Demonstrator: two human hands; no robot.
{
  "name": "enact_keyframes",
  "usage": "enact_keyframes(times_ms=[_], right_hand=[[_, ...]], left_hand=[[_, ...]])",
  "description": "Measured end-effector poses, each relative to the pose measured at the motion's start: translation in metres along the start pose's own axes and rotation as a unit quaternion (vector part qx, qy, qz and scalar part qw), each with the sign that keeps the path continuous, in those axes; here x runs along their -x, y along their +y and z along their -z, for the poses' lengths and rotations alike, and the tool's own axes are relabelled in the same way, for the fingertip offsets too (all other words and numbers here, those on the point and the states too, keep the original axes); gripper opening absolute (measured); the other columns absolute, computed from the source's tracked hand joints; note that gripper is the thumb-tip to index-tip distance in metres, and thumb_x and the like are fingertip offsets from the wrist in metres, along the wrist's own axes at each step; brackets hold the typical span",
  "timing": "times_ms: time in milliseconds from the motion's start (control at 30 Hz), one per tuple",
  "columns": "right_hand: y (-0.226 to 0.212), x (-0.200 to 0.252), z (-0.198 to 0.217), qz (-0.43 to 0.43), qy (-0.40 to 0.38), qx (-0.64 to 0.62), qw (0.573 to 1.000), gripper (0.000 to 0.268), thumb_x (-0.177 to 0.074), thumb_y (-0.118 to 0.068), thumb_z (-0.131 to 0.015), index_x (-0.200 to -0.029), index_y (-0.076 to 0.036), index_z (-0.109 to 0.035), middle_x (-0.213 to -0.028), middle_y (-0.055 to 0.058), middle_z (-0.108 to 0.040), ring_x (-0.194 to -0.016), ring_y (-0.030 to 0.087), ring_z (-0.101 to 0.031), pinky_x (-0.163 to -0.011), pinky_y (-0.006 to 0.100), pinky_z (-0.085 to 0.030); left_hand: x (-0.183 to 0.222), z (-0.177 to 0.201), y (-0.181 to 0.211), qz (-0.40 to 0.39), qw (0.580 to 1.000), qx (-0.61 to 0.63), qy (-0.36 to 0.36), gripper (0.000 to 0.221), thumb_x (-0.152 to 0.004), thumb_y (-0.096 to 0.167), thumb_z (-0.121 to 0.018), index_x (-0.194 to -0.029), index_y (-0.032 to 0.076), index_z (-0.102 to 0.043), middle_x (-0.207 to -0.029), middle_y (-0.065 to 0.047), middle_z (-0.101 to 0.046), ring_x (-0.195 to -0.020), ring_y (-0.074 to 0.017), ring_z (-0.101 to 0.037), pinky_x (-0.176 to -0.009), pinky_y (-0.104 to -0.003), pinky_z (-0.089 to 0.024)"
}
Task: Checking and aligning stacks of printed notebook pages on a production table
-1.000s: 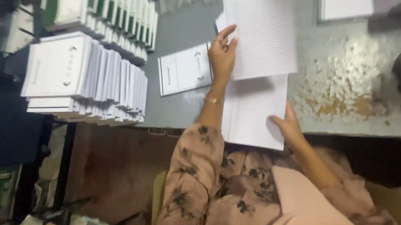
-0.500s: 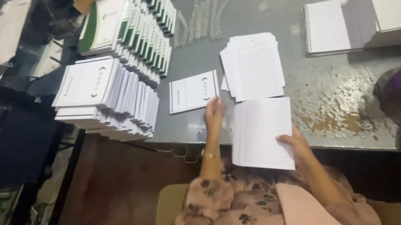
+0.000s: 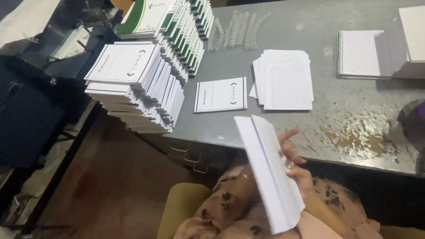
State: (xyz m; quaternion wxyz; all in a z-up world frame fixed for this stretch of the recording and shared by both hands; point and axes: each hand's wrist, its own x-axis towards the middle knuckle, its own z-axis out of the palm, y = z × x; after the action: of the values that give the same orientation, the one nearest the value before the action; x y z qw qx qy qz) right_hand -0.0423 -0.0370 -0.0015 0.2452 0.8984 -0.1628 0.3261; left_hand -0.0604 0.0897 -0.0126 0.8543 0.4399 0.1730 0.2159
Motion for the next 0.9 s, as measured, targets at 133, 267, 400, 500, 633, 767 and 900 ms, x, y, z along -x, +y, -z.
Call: enact_keyframes(times_ms=[133, 267, 400, 500, 633, 767, 900], right_hand=[[0.056, -0.035, -0.024, -0.146, 0.450, 0.488, 0.734, 0.065, -0.098, -0.013, -0.051, -0.161, -0.011, -0.035, -0.151, 0.031, -0.035, -0.135, 0.049, -0.044, -0.106, 0.063, -0.045], [0.120, -0.081, -0.044, -0.209, 0.651, 0.725, 0.081, 0.089, -0.082, -0.017, -0.079, -0.157, -0.004, -0.034, -0.148, 0.036, -0.049, -0.128, 0.051, -0.054, -0.094, 0.066, -0.053], [0.133, -0.123, -0.043, -0.290, 0.489, 0.797, -0.204, 0.064, -0.092, -0.039, -0.059, -0.145, -0.003, -0.056, -0.151, 0.021, -0.056, -0.146, 0.032, -0.045, -0.121, 0.049, -0.033], [0.135, -0.140, -0.045, -0.279, 0.454, 0.796, -0.287, 0.049, -0.090, -0.033, -0.069, -0.127, -0.003, -0.061, -0.119, 0.020, -0.063, -0.114, 0.030, -0.056, -0.101, 0.047, -0.043], [0.099, -0.139, -0.104, -0.236, 0.359, 0.802, -0.415, 0.026, -0.091, -0.022, -0.081, -0.104, -0.003, -0.069, -0.077, 0.017, -0.073, -0.073, 0.027, -0.073, -0.074, 0.044, -0.057], [0.073, -0.143, -0.123, -0.201, 0.288, 0.826, -0.441, 0.023, -0.103, -0.031, -0.075, -0.105, -0.009, -0.071, -0.078, 0.008, -0.067, -0.072, 0.017, -0.063, -0.071, 0.037, -0.051], [0.064, -0.136, -0.127, -0.184, 0.317, 0.818, -0.443, 0.036, -0.094, -0.018, -0.081, -0.124, -0.003, -0.068, -0.100, 0.018, -0.071, -0.095, 0.026, -0.067, -0.087, 0.049, -0.051]], left_hand=[[0.015, -0.014, -0.004, -0.012, 0.999, -0.025, -0.020, 0.048, -0.096, 0.031, -0.075, -0.134, 0.007, -0.061, -0.124, -0.019, -0.065, -0.110, -0.0340, -0.066, -0.095, -0.050, -0.051], [0.025, -0.034, 0.001, -0.029, 0.998, -0.052, -0.036, 0.047, -0.093, 0.030, -0.080, -0.130, 0.006, -0.065, -0.116, -0.019, -0.069, -0.103, -0.0324, -0.070, -0.090, -0.047, -0.054], [0.039, -0.064, 0.027, -0.048, 0.996, -0.068, -0.044, 0.046, -0.090, 0.028, -0.083, -0.127, 0.006, -0.067, -0.110, -0.019, -0.073, -0.098, -0.0312, -0.072, -0.086, -0.045, -0.056], [0.048, -0.087, 0.053, -0.119, 0.971, -0.190, 0.084, 0.047, -0.070, 0.020, -0.096, -0.107, 0.005, -0.071, -0.096, -0.012, -0.076, -0.089, -0.0203, -0.072, -0.084, -0.035, -0.056], [0.049, -0.124, 0.057, -0.115, 0.931, -0.306, 0.164, 0.047, -0.065, 0.032, -0.097, -0.100, 0.014, -0.072, -0.094, -0.006, -0.077, -0.096, -0.0190, -0.074, -0.090, -0.036, -0.055], [0.049, -0.148, 0.054, -0.193, 0.937, -0.258, 0.138, 0.029, -0.073, 0.014, -0.092, -0.092, 0.010, -0.071, -0.085, -0.008, -0.076, -0.084, -0.0170, -0.070, -0.085, -0.035, -0.054], [0.035, -0.125, 0.030, -0.200, 0.928, -0.293, 0.115, 0.034, -0.074, 0.018, -0.093, -0.100, 0.013, -0.071, -0.094, -0.007, -0.077, -0.096, -0.0181, -0.072, -0.089, -0.035, -0.054]])
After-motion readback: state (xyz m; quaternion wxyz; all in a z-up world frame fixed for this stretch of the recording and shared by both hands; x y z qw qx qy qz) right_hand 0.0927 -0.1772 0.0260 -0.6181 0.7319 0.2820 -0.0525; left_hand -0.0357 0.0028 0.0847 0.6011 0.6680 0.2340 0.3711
